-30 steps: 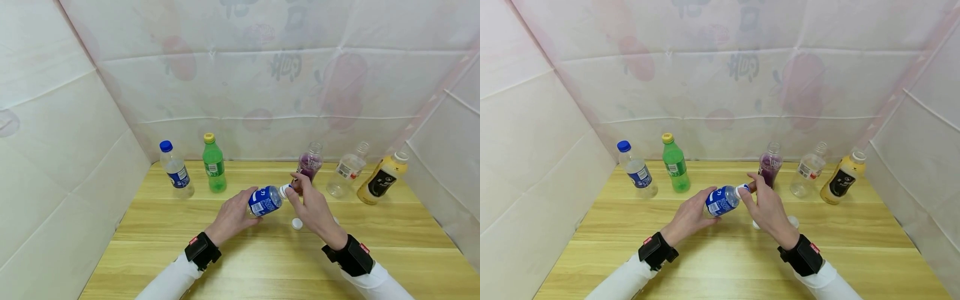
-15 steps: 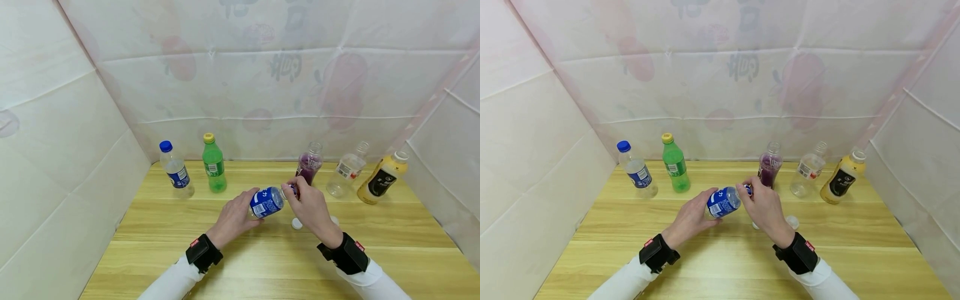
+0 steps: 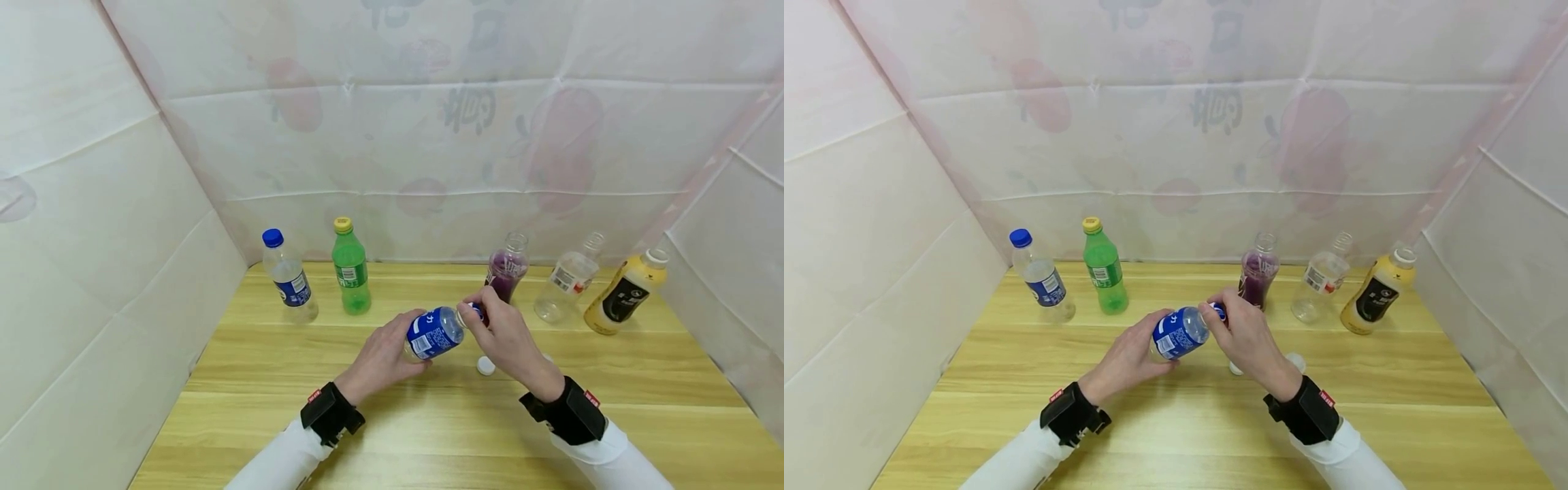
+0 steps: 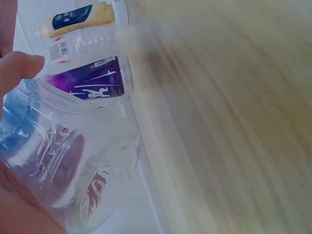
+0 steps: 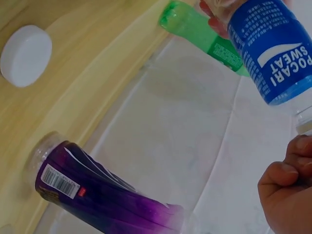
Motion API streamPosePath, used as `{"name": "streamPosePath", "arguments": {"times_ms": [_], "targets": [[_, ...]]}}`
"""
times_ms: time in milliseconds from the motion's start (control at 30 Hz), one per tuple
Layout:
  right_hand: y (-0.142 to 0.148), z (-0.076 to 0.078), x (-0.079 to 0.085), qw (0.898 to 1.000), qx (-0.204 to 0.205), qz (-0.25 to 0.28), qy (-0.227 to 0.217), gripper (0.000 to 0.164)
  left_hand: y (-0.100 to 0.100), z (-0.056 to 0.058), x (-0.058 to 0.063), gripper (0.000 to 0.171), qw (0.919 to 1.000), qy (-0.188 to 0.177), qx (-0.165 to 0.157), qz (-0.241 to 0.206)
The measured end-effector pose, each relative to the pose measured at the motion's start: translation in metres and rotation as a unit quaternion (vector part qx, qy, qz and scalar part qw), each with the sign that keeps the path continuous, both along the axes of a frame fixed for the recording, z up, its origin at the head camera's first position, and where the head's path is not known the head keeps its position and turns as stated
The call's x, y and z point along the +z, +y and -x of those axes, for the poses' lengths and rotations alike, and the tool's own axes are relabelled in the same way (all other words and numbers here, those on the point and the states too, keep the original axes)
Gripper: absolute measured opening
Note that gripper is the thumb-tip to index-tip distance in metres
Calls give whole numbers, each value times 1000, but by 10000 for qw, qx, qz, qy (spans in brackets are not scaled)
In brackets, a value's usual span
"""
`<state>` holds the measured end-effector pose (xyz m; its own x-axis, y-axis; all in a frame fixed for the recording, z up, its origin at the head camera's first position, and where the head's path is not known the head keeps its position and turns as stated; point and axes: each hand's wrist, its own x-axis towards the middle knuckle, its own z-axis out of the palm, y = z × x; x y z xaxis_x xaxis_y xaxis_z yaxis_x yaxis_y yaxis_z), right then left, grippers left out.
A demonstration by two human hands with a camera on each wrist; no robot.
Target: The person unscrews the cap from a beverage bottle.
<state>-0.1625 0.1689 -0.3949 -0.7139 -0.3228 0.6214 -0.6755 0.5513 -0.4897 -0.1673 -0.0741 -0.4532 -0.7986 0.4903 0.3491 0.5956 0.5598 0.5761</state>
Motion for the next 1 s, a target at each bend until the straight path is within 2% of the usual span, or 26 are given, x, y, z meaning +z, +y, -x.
{"name": "streamPosePath", "arguments": {"times_ms": [233,667,1000], "targets": [[2,5,3,9972,464,-315,494,44,-1,0,0,89,9935,-921,-329,-588],[6,6,9,9902,850,-767,800,55,-1,-1,-1,87,9922,-960,-422,-672],[10,12,11,9811,1320,-911,1081,50,-2,-2,-3,86,9890,-1143,-584,-740]]}}
